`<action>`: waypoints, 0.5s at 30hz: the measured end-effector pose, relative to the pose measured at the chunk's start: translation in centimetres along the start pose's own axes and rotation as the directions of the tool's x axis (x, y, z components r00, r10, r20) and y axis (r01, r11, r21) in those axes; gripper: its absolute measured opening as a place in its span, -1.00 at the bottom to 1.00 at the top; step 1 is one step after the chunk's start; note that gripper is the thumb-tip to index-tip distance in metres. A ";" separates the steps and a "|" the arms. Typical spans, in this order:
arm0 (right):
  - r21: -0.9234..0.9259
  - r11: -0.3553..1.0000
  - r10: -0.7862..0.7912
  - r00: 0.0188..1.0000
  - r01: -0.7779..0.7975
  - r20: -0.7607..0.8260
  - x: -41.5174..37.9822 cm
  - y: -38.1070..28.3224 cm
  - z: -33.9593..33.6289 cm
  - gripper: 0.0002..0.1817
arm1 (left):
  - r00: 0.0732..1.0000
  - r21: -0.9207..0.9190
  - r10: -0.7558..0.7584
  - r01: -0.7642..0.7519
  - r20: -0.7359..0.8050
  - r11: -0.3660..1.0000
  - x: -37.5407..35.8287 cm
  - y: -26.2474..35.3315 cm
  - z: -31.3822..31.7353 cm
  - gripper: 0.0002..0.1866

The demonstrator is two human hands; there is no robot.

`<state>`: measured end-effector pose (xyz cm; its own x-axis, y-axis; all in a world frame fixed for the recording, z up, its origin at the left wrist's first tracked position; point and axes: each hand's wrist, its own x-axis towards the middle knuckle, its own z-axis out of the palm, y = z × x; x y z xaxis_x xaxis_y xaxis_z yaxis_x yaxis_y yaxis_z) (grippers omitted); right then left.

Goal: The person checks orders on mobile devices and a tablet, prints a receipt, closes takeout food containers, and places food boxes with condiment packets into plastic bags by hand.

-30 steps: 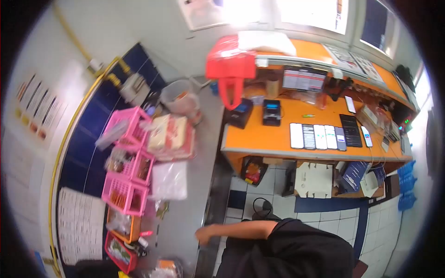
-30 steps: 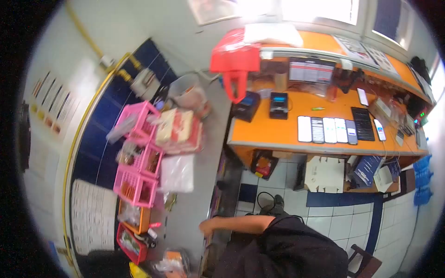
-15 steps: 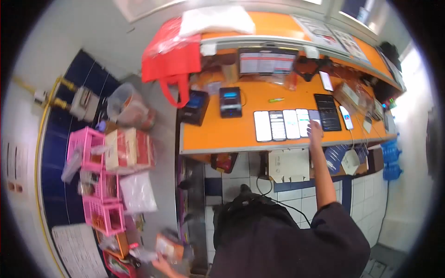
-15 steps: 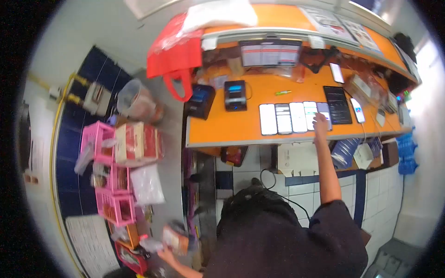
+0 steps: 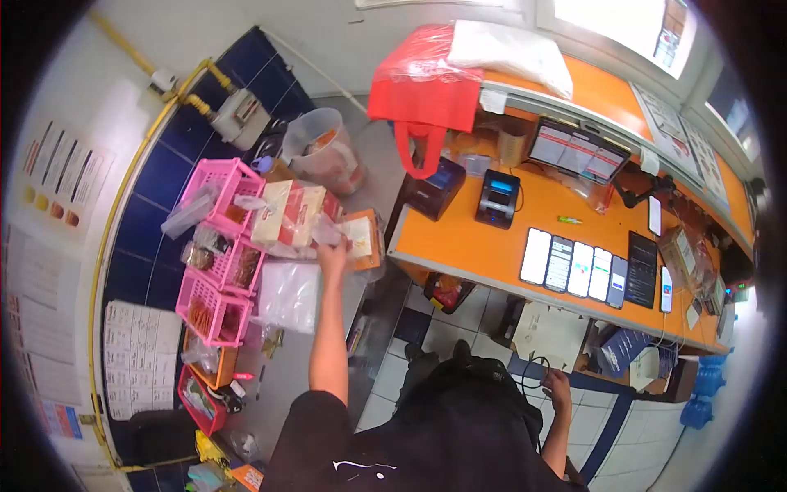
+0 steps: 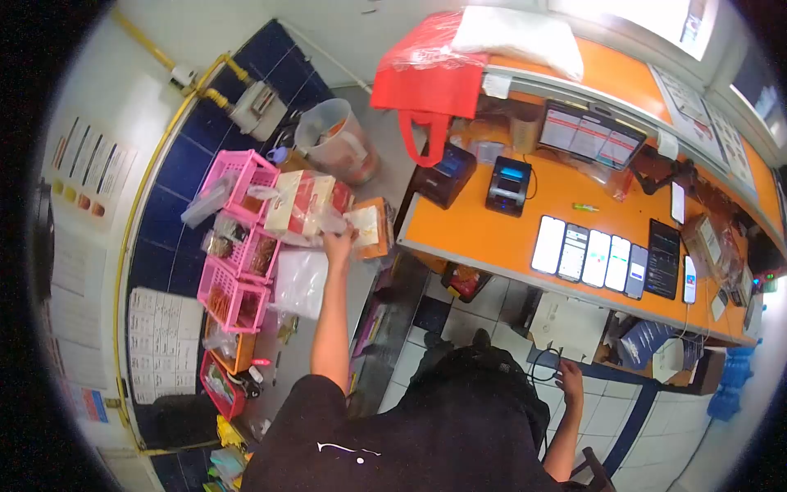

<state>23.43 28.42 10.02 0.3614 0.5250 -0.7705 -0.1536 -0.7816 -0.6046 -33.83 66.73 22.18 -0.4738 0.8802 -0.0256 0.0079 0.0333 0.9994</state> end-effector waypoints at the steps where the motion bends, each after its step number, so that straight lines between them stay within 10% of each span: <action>1: 0.035 0.999 0.008 1.000 -0.007 -0.020 -0.5 0.8 -0.7 -0.62 | 0.993 0.104 0.112 -0.114 0.026 0.988 1.6 -0.1 0.9 -0.77; 3: 0.083 0.996 0.039 0.997 -0.033 -0.066 -1.5 2.3 -1.6 -0.62 | 0.998 0.354 0.024 -0.002 -0.058 0.935 7.8 -3.6 0.8 -0.75; 4: 0.095 0.995 0.016 0.998 -0.010 -0.064 -1.2 2.9 -1.9 -0.61 | 0.972 0.635 0.229 -0.150 -0.043 0.758 10.7 -5.8 0.0 -0.70; 5: 0.118 0.993 0.001 0.996 0.009 -0.089 -1.5 3.7 -2.9 -0.59 | 0.942 0.921 0.239 -0.296 0.237 0.253 13.0 -6.1 -1.6 -0.68; 6: 0.104 0.994 -0.004 0.991 0.018 -0.131 -2.3 4.1 -3.5 -0.61 | 0.967 0.556 0.215 -0.254 0.136 0.791 11.9 -4.5 -0.4 -0.80; 7: 0.093 0.995 -0.011 0.985 0.027 -0.173 -2.7 3.5 -3.2 -0.62 | 0.982 -0.063 0.188 -0.186 0.033 0.981 10.7 -2.6 0.9 -0.88; 8: 0.098 0.993 -0.047 0.979 0.068 -0.199 -3.1 3.4 -3.2 -0.65 | 0.977 -0.231 0.162 -0.127 0.136 0.965 8.8 1.2 1.6 -0.85; 12: -0.158 0.976 -0.185 0.960 0.153 -0.209 -1.5 1.7 -2.8 -0.63 | 0.971 -0.001 0.210 -0.211 -0.117 0.977 -1.0 8.1 4.3 -0.82; 15: -0.113 0.978 -0.198 0.954 0.176 -0.226 2.5 1.3 -1.4 -0.62 | 0.906 0.142 0.218 -0.285 0.362 0.948 -4.5 -3.0 -0.3 -0.89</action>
<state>25.43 28.30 7.58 0.5830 0.5793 -0.5697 0.0172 -0.7098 -0.7042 -31.97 62.49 19.31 -0.1090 0.9764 0.1865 0.2676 -0.1518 0.9515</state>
